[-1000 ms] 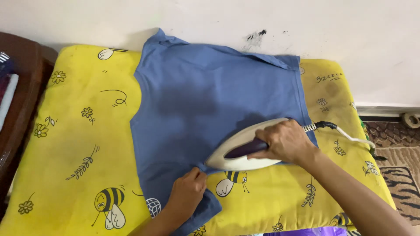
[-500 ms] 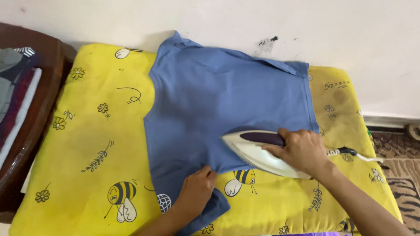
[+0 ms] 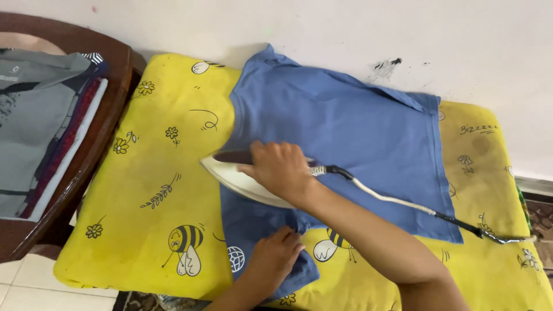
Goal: The person irons a blue t-shirt on a yellow ironing board, smoothing the front, back, and sleeves with a steam iron. They then fold the shirt neatly and place it on a stack of other folded clothes.
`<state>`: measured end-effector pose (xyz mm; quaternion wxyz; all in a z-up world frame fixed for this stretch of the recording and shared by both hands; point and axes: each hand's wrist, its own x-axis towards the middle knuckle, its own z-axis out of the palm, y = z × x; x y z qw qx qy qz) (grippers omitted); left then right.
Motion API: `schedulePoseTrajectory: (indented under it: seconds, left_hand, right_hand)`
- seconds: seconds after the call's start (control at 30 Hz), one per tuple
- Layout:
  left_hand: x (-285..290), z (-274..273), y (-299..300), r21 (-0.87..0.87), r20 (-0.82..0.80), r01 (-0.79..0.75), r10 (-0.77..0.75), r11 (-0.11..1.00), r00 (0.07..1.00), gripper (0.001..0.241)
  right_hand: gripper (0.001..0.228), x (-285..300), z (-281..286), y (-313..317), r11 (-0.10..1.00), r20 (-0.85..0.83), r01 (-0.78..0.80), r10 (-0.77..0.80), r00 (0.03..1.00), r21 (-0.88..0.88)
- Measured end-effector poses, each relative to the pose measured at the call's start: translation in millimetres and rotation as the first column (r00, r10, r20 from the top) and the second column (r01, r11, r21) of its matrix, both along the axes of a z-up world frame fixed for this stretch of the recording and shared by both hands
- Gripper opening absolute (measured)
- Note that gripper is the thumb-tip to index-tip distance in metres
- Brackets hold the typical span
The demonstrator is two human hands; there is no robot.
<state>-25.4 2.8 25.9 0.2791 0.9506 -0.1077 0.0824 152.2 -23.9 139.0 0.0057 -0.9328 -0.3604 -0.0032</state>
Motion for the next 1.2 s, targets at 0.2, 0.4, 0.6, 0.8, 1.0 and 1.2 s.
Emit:
schedulePoseTrajectory:
  seconds: [0.2,0.4,0.6,0.8,1.0,1.2]
  left_hand:
    - [3.6,35.3,100.5,-0.032,0.008,-0.408,0.409,0.912,0.913,0.035]
    - [27.1,34.0,116.8,0.039,-0.102,-0.580,0.580,0.814,0.808,0.062]
    - [32.8,45.0,111.3,-0.476,-0.269,-0.592,0.534,0.650,0.802,0.073]
    - [27.4,41.6,112.7,-0.653,-0.270,-0.566,0.543,0.503,0.795,0.082]
    - [26.5,54.3,110.3,-0.629,-0.273,-0.583,0.555,0.515,0.785,0.083]
    - [25.7,46.7,107.2,-0.610,-0.287,-0.637,0.617,0.472,0.733,0.088]
  right_hand:
    - [0.071,-37.0,20.0,-157.8,0.930,0.091,0.290,-0.276,0.957,-0.226]
    - [0.074,-30.9,47.2,-254.7,0.681,0.076,0.624,-0.650,0.756,-0.384]
    - [0.068,-18.4,18.7,-263.1,0.811,0.110,0.454,-0.446,0.888,-0.370]
    - [0.062,-46.1,18.7,-238.2,0.927,0.055,0.282,-0.277,0.959,-0.248]
    - [0.068,-48.0,23.9,-189.7,0.813,0.011,0.479,-0.504,0.864,-0.332]
    - [0.063,-27.0,2.3,-63.6,0.993,0.153,0.096,-0.085,0.985,-0.067]
